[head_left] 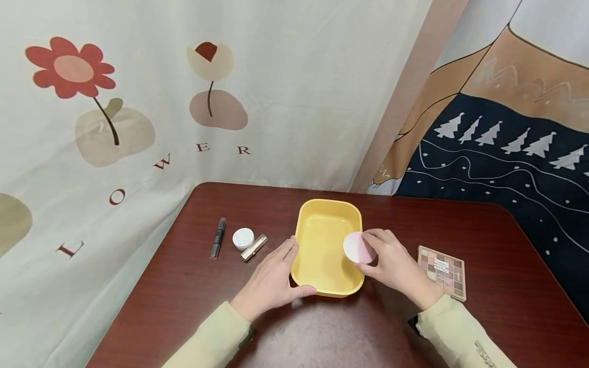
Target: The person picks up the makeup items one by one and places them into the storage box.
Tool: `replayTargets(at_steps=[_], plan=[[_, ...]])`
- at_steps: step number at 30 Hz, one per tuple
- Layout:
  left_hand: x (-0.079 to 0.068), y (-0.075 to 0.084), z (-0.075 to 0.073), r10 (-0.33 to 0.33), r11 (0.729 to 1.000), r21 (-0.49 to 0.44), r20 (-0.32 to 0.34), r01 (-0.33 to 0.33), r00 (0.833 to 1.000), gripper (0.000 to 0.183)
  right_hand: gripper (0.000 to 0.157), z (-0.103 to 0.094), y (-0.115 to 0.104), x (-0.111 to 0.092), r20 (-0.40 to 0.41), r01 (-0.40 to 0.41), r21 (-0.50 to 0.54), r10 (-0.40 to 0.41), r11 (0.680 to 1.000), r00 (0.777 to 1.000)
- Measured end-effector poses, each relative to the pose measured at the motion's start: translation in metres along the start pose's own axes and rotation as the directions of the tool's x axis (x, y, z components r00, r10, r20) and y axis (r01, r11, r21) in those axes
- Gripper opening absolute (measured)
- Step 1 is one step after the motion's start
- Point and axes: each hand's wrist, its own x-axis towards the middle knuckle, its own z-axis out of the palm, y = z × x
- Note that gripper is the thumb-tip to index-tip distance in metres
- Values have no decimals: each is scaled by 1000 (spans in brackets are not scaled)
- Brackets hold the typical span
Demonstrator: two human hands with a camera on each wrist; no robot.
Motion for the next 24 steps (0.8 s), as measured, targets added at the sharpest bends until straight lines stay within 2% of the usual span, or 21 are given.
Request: replayTargets(at_steps=[15,24], plan=[[-1,2,-1,-9,1000,-7,4,9,1000,111,67,10,-16,8,101,41,4,-41,999,994],[-1,2,-2,-12,1000,-8,20,12,1000,112,62,21,-24,10,96,154,-7,-153,988,984]])
